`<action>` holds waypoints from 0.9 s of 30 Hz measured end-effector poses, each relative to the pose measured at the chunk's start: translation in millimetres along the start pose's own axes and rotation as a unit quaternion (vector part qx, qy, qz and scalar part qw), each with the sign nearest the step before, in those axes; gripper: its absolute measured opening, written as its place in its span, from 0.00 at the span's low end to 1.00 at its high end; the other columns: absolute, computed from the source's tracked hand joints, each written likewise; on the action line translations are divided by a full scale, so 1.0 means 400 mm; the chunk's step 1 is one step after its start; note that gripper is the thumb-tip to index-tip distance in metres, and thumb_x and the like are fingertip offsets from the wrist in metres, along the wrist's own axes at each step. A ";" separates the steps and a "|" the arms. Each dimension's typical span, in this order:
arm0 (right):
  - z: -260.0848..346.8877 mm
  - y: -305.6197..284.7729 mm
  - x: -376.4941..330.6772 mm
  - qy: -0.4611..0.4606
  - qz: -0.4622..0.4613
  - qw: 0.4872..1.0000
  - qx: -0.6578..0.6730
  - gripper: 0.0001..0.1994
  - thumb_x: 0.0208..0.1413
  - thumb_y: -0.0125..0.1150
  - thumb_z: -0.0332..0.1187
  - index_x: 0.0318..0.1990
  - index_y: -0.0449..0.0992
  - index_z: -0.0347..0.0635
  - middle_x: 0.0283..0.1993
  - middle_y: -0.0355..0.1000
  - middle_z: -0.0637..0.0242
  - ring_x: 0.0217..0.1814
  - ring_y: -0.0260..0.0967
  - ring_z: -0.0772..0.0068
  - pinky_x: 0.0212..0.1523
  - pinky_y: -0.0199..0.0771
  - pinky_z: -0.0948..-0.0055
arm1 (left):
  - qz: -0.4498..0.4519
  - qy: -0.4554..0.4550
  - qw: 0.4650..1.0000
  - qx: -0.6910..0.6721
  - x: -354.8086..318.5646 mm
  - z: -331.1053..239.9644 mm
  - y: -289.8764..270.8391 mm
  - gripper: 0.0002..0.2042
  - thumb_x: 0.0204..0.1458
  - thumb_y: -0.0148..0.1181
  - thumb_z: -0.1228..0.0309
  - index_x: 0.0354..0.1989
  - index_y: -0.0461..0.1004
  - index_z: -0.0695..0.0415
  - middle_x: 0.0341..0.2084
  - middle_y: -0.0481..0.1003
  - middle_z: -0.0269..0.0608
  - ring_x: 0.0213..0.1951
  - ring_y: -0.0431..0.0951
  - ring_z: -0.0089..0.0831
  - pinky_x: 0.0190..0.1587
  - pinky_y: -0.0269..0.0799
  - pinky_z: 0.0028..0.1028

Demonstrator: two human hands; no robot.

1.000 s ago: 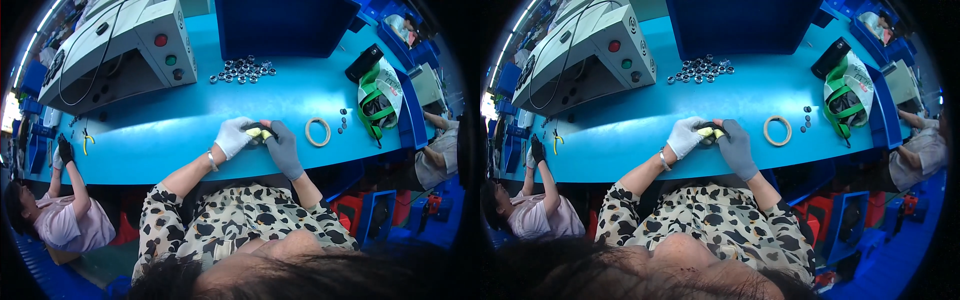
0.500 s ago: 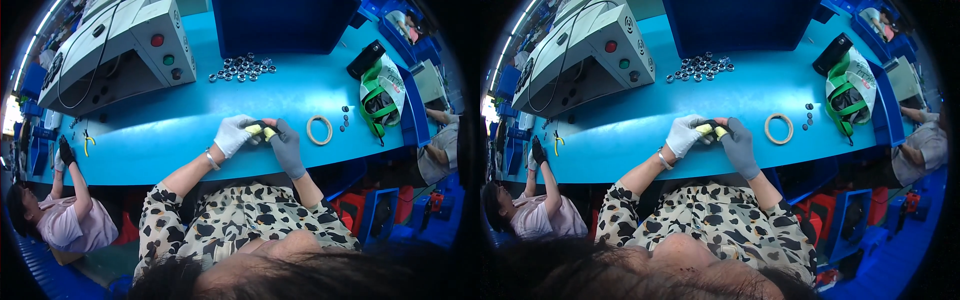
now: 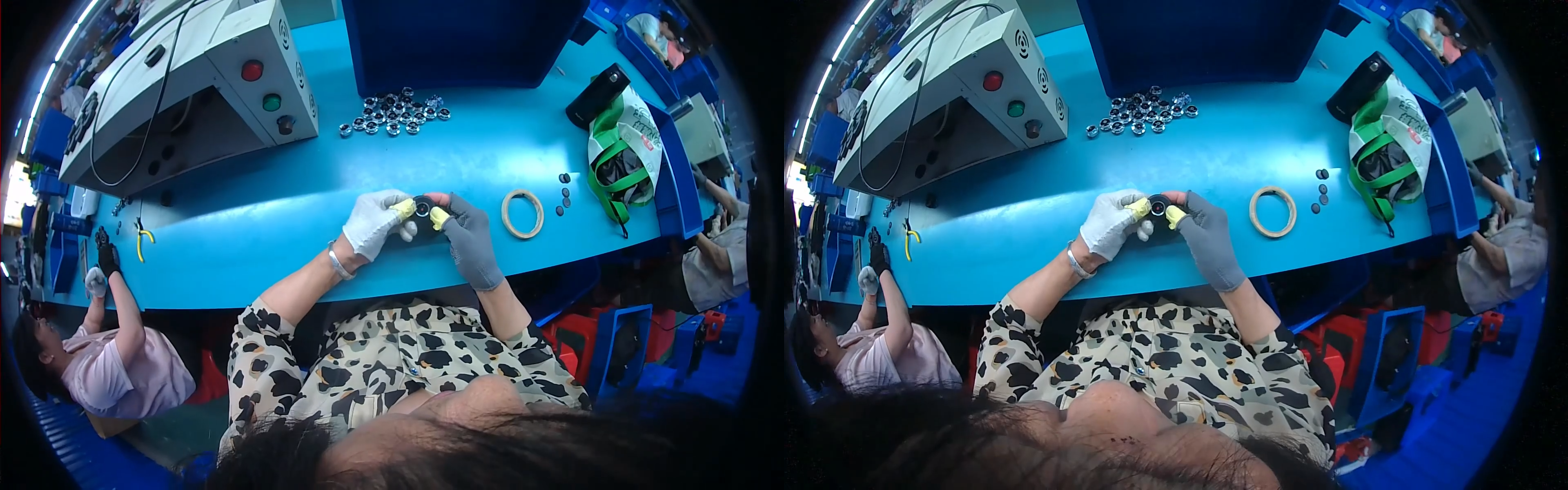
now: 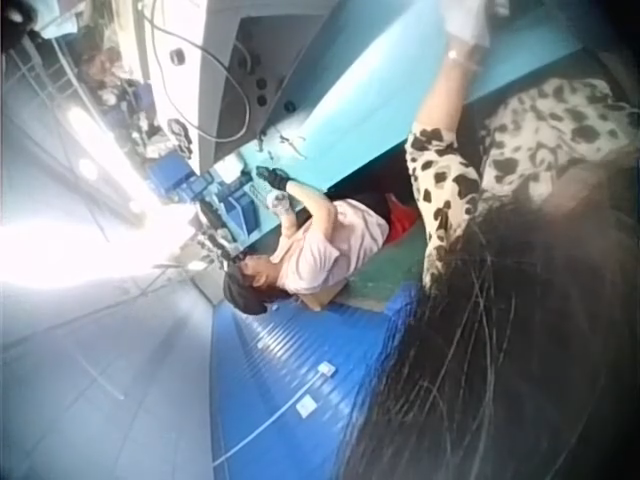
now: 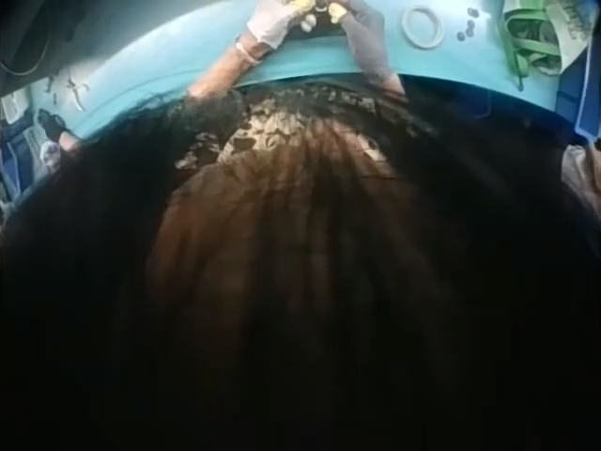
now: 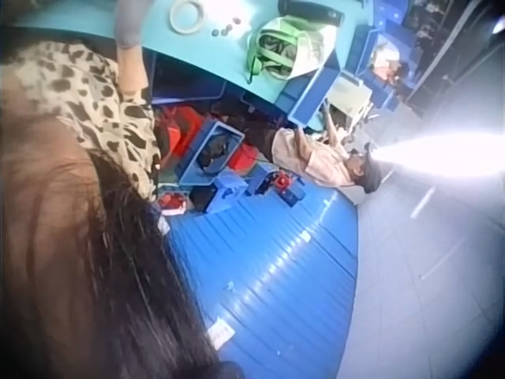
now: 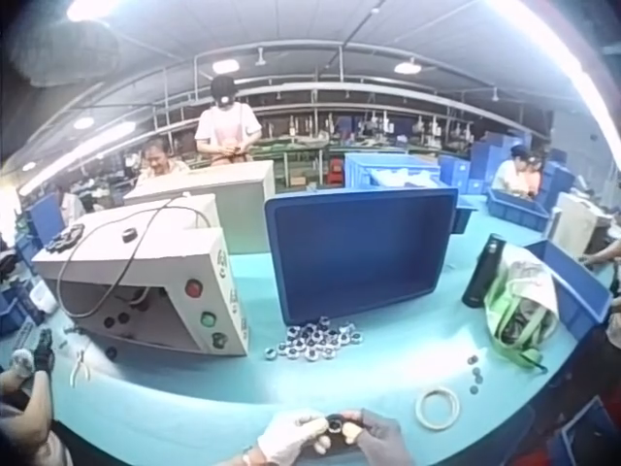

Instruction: The person repeatedly assembles components by inserting small metal rings into black rubber rings by hand.

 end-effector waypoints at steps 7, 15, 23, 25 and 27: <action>0.008 -0.011 -0.028 -0.136 -0.064 0.985 -0.086 0.15 0.61 0.55 0.17 0.54 0.78 0.32 0.52 0.76 0.67 0.50 0.73 0.79 0.52 0.73 0.77 | 0.014 0.096 0.993 0.062 -0.002 -0.013 0.021 0.18 0.63 0.60 0.75 0.60 0.73 0.69 0.48 0.80 0.48 0.44 0.83 0.30 0.47 0.81 0.28; 0.090 0.019 -0.071 -0.310 -0.043 0.897 -0.314 0.17 0.52 0.61 0.14 0.50 0.79 0.35 0.51 0.75 0.56 0.47 0.77 0.61 0.47 0.78 0.70 | 0.016 0.120 0.987 0.105 -0.015 -0.010 0.025 0.26 0.55 0.69 0.78 0.64 0.71 0.66 0.56 0.77 0.46 0.57 0.77 0.30 0.61 0.75 0.30; 0.019 -0.037 -0.041 -0.091 -0.047 0.982 -0.160 0.16 0.61 0.56 0.20 0.57 0.76 0.30 0.48 0.78 0.62 0.49 0.75 0.77 0.49 0.76 0.75 | 0.043 0.199 0.969 0.138 -0.019 -0.009 0.055 0.28 0.54 0.68 0.82 0.65 0.69 0.66 0.59 0.74 0.47 0.60 0.75 0.33 0.65 0.72 0.31; 0.014 -0.045 -0.033 -0.072 -0.040 0.988 -0.133 0.17 0.61 0.57 0.21 0.57 0.76 0.30 0.48 0.79 0.60 0.49 0.76 0.77 0.49 0.78 0.73 | 0.041 0.212 0.958 0.188 -0.021 -0.011 0.061 0.28 0.54 0.68 0.83 0.65 0.68 0.66 0.60 0.73 0.47 0.60 0.75 0.33 0.65 0.72 0.31; -0.003 -0.043 -0.028 -0.004 0.001 0.995 -0.102 0.16 0.63 0.55 0.21 0.57 0.75 0.30 0.49 0.78 0.68 0.48 0.72 0.84 0.47 0.74 0.80 | 0.024 0.247 0.939 0.238 -0.027 -0.023 0.067 0.29 0.53 0.68 0.85 0.66 0.68 0.65 0.60 0.72 0.46 0.60 0.75 0.34 0.65 0.72 0.31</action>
Point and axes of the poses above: each hand's wrist, its own x-axis towards the middle knuckle, its own y-axis out of the palm, z = x × y, the point moved 7 cm from there along x, towards the middle knuckle
